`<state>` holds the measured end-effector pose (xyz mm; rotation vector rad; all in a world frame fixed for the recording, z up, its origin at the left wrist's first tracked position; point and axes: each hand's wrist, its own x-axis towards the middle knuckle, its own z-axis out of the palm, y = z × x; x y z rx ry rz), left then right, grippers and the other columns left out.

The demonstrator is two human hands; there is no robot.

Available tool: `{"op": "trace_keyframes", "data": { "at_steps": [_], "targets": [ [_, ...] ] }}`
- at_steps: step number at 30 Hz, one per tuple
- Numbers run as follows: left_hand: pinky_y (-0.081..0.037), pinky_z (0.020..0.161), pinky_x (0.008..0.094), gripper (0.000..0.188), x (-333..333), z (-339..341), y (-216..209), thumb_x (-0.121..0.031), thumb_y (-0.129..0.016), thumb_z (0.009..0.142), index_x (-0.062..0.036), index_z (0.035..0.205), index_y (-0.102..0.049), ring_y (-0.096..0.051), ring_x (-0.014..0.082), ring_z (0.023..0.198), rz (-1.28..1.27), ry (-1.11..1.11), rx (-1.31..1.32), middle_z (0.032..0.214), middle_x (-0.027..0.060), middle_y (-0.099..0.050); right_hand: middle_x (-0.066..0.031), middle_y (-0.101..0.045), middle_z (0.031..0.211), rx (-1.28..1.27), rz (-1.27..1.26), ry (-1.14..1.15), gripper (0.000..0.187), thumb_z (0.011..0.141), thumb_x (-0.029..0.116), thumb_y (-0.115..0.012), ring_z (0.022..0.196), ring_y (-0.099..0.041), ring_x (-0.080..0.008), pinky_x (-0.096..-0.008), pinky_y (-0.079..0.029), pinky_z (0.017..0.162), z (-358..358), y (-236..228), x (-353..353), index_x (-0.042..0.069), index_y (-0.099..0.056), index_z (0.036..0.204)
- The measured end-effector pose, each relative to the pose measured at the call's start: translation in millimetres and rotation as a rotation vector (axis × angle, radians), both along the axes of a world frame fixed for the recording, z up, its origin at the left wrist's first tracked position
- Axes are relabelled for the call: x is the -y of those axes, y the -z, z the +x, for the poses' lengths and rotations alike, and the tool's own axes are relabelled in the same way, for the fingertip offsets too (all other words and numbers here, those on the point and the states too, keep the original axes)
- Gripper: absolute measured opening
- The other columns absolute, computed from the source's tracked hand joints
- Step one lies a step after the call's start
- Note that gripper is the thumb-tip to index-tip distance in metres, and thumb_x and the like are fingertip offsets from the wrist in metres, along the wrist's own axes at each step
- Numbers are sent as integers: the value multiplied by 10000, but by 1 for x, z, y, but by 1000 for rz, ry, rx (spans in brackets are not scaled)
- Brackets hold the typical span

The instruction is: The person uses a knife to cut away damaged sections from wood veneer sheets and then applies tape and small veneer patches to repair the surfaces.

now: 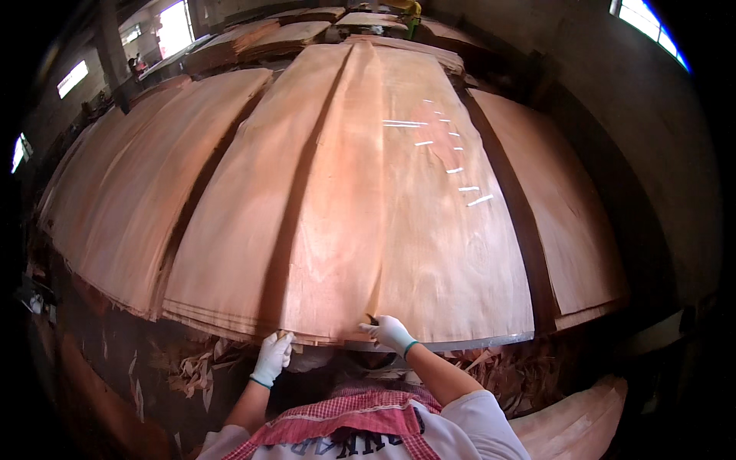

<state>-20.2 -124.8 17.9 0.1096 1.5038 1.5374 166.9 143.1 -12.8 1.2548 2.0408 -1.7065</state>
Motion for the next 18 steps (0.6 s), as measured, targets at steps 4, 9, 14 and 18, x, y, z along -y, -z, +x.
{"op": "trace_keyframes", "data": {
  "at_steps": [4, 9, 14, 18],
  "targets": [
    [-322, 332, 229, 224, -32, 51, -28, -254, -617, 922, -116, 809, -482, -403, 55, 384, -193, -28, -216, 555, -28, -455, -85, -642, 761, -71, 318, -43, 404, 876, 358, -676, 650, -626, -157, -296, -527, 591, -6, -70, -10, -35, -638, 964],
    [-464, 643, 538, 246, -123, 189, -12, -211, -607, 882, 16, 928, -524, -601, 484, 749, -332, 202, -1029, 730, 265, -613, -88, -666, 844, -441, 216, 308, 340, 931, 294, -613, 807, -621, -148, -292, -513, 679, 18, -48, -14, -21, -601, 1059],
    [-471, 866, 395, 382, -219, 329, 15, -107, -609, 872, 20, 1193, -445, -587, 290, 1036, -47, 496, -841, 1138, 222, -573, -130, -594, 693, -559, 505, 635, 308, 927, 288, -606, 630, -552, -181, -366, -452, 590, 129, -40, -88, -4, -549, 850],
    [-417, 995, 338, 643, -290, 411, -49, -170, -626, 919, 41, 1412, -272, -491, 211, 1198, 347, 819, -308, 1356, 142, -465, 58, -434, 622, -641, 259, 688, 294, 924, 235, -593, 600, -365, -43, -261, -312, 480, 262, -75, -187, 100, -509, 676]
  ]
}}
